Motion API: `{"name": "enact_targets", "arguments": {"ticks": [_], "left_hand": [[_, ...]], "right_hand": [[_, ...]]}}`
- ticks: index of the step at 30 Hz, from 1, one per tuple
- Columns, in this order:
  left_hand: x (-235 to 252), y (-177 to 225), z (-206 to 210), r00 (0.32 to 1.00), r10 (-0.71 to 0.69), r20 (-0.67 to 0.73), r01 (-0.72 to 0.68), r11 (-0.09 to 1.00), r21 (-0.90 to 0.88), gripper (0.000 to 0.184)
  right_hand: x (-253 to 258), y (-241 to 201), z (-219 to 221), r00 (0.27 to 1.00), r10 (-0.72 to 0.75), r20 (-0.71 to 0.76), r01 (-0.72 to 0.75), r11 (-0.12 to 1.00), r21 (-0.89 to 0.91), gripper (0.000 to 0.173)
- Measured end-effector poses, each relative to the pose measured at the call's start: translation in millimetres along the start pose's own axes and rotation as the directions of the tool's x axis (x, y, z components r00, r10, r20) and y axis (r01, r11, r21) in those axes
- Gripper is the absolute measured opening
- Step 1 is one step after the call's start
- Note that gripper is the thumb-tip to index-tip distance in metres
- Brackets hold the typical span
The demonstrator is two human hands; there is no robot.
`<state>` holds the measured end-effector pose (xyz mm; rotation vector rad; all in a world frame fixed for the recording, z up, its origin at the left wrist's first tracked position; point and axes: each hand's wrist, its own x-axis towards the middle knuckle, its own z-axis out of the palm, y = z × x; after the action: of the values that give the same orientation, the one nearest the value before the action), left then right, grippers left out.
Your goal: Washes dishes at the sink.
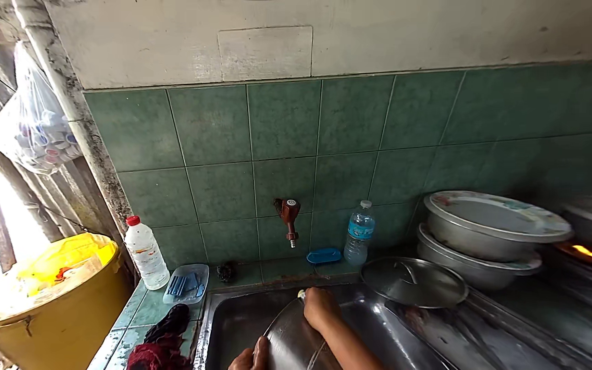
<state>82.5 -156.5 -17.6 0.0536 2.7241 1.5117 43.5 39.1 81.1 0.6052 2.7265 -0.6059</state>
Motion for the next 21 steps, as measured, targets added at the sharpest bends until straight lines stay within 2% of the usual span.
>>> {"name": "enact_targets", "arguments": {"ticks": [2, 3, 5, 6, 8, 9, 10, 11, 12, 13, 15, 16, 17, 18, 19, 20, 21], "left_hand": [[7.6, 32.4, -8.7, 0.998, 0.002, 0.063, -0.005, 0.998, 0.055, 0.052], [11.6, 46.6, -11.0, 0.995, -0.040, 0.089, 0.032, 0.996, 0.087, 0.050], [20.3, 59.8, -8.6, 0.990, -0.085, 0.111, 0.070, 0.989, 0.131, 0.048], [22.8, 62.9, -6.1, 0.991, -0.084, 0.101, 0.068, 0.987, 0.148, 0.049], [22.0, 64.5, -0.6, 0.996, -0.065, 0.052, 0.055, 0.982, 0.182, 0.051], [19.2, 60.3, 1.9, 0.998, -0.050, 0.025, 0.045, 0.983, 0.178, 0.051], [16.4, 53.0, 4.0, 1.000, -0.025, -0.002, 0.025, 0.989, 0.149, 0.051], [13.2, 42.6, 6.6, 0.999, 0.006, -0.035, -0.003, 0.995, 0.098, 0.051], [9.6, 30.8, 9.7, 0.996, 0.046, -0.078, -0.043, 0.998, 0.040, 0.051], [5.2, 21.2, 12.6, 0.987, 0.083, -0.134, -0.085, 0.996, -0.012, 0.050], [-5.0, 10.1, 16.0, 0.962, 0.114, -0.248, -0.135, 0.988, -0.069, 0.048], [-8.9, 7.9, 16.9, 0.952, 0.108, -0.286, -0.134, 0.988, -0.074, 0.047], [-10.2, 7.9, 18.0, 0.945, 0.097, -0.313, -0.126, 0.989, -0.075, 0.047], [-10.1, 9.5, 18.3, 0.943, 0.080, -0.324, -0.110, 0.991, -0.076, 0.047], [-9.3, 11.4, 18.2, 0.944, 0.058, -0.325, -0.085, 0.994, -0.071, 0.048], [-8.1, 13.4, 18.3, 0.946, 0.036, -0.322, -0.059, 0.996, -0.064, 0.049], [-6.7, 15.9, 18.6, 0.950, 0.016, -0.311, -0.035, 0.998, -0.056, 0.050]], "right_hand": [[-39.6, -7.0, 14.8, 0.978, -0.164, -0.129, 0.160, 0.986, -0.040, 0.036], [-65.4, -4.5, 32.1, 0.929, -0.282, -0.240, 0.278, 0.959, -0.052, 0.037], [-112.6, 11.2, 75.2, 0.700, -0.503, -0.506, 0.508, 0.850, -0.142, 0.030], [-128.4, 21.7, 92.8, 0.601, -0.575, -0.555, 0.575, 0.794, -0.199, 0.027], [-136.5, 47.9, 112.1, 0.462, -0.675, -0.576, 0.656, 0.697, -0.290, 0.025], [-130.7, 61.1, 111.2, 0.428, -0.684, -0.591, 0.687, 0.671, -0.278, 0.024], [-119.9, 73.0, 102.8, 0.428, -0.660, -0.618, 0.712, 0.667, -0.218, 0.024], [-104.7, 84.2, 90.6, 0.461, -0.596, -0.657, 0.719, 0.685, -0.117, 0.023], [-85.7, 95.5, 77.0, 0.522, -0.508, -0.686, 0.696, 0.718, -0.001, 0.024], [-65.3, 106.4, 63.2, 0.616, -0.411, -0.672, 0.642, 0.757, 0.126, 0.026], [-36.0, 121.0, 35.5, 0.860, -0.236, -0.453, 0.420, 0.831, 0.364, 0.027], [-26.3, 121.6, 26.1, 0.938, -0.146, -0.313, 0.275, 0.864, 0.421, 0.027], [-22.4, 116.3, 19.0, 0.971, -0.082, -0.223, 0.169, 0.897, 0.407, 0.028], [-27.8, 104.2, 14.4, 0.979, -0.056, -0.196, 0.120, 0.934, 0.336, 0.029], [-42.5, 88.4, 16.2, 0.966, -0.079, -0.247, 0.141, 0.959, 0.245, 0.030], [-61.7, 74.1, 27.9, 0.907, -0.164, -0.387, 0.246, 0.953, 0.175, 0.029], [-79.8, 62.9, 47.9, 0.780, -0.285, -0.557, 0.407, 0.908, 0.105, 0.026]]}}
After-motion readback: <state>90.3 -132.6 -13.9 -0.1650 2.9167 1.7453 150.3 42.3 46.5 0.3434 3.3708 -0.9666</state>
